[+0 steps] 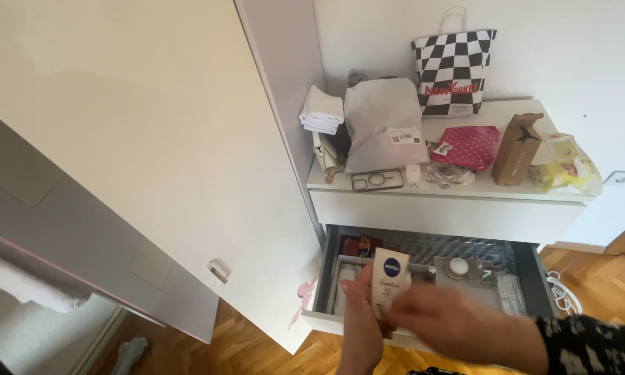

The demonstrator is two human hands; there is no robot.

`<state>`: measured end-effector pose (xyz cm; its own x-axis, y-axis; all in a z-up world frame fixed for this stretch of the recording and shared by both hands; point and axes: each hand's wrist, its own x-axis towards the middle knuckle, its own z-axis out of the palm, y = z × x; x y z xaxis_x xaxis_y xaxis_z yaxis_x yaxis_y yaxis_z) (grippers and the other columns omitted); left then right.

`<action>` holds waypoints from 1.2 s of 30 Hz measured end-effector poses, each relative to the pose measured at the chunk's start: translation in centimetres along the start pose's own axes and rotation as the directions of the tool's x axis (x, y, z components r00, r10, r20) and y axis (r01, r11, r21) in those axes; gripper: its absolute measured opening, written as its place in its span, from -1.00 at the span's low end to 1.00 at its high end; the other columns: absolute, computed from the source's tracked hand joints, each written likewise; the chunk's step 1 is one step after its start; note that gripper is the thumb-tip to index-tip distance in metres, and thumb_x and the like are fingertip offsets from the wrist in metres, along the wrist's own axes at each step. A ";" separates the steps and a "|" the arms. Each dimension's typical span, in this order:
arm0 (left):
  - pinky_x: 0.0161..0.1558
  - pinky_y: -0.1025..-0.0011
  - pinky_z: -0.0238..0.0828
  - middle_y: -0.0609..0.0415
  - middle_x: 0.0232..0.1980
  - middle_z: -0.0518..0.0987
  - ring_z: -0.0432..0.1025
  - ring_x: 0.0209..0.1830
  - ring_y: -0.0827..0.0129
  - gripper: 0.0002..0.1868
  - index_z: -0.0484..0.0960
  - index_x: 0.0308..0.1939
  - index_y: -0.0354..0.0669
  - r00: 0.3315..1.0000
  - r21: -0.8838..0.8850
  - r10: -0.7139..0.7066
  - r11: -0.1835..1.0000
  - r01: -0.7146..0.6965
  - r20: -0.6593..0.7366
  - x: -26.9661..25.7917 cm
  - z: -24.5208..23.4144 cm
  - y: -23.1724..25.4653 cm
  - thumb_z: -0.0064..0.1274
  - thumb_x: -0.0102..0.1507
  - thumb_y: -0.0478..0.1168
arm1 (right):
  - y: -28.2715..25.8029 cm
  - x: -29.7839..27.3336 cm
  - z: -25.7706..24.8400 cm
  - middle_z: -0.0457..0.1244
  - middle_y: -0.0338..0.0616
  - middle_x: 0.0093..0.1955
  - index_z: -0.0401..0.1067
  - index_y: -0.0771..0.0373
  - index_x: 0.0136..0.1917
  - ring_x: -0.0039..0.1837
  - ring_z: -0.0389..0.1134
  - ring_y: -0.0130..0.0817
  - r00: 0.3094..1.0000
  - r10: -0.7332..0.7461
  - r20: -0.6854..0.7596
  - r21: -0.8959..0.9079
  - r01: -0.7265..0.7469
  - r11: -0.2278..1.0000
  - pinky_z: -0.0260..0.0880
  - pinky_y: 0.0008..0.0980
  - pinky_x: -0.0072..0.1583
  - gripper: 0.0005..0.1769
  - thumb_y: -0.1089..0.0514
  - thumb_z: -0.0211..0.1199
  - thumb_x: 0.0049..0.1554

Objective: Wiping down and organizing various toiletry bottles and tubes inside a dresser drawer.

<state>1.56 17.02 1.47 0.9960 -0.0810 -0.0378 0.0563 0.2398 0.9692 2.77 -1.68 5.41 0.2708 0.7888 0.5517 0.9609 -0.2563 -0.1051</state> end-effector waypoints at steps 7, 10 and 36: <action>-0.67 0.61 0.18 0.14 -0.38 0.52 0.31 -0.62 0.58 0.05 0.54 0.25 -0.04 0.989 -0.172 -0.014 0.984 0.039 0.147 -0.3 -0.9 1.0 -0.88 0.27 0.54 | 0.9 3.4 -2.0 0.38 -0.12 0.02 0.53 0.28 -0.01 -0.05 0.51 -0.27 0.799 0.548 -0.247 0.180 -0.518 0.836 0.57 -0.37 -0.08 -0.76 0.22 0.37 0.03; -0.66 0.62 0.17 0.17 -0.34 0.57 0.32 -0.63 0.60 0.05 0.49 0.29 0.01 0.982 -0.235 -0.056 0.967 0.098 0.179 -0.5 -1.0 1.3 -0.88 0.22 0.55 | -1.5 2.7 -0.3 0.33 -0.15 0.05 0.57 0.12 -0.06 0.00 0.47 -0.28 0.936 0.324 -0.141 0.067 -0.317 0.946 0.55 -0.36 0.00 -0.86 0.16 0.39 0.07; -0.66 0.58 0.11 0.08 -0.41 0.48 0.27 -0.65 0.55 -0.03 0.50 0.20 -0.19 0.973 -0.255 -0.183 0.943 0.215 0.143 -1.0 -1.4 -0.8 -0.77 0.39 0.50 | -2.2 3.2 0.2 0.33 -0.16 0.00 0.51 0.26 0.07 0.00 0.42 -0.30 0.997 -0.030 -0.072 0.015 0.031 0.999 0.51 -0.33 0.01 -0.79 0.21 0.32 0.15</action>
<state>0.62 18.24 0.42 0.9485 -0.2613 -0.1793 0.2849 0.4552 0.8436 1.56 1.56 7.22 0.2368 0.7539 0.6128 0.9696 -0.2233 -0.1000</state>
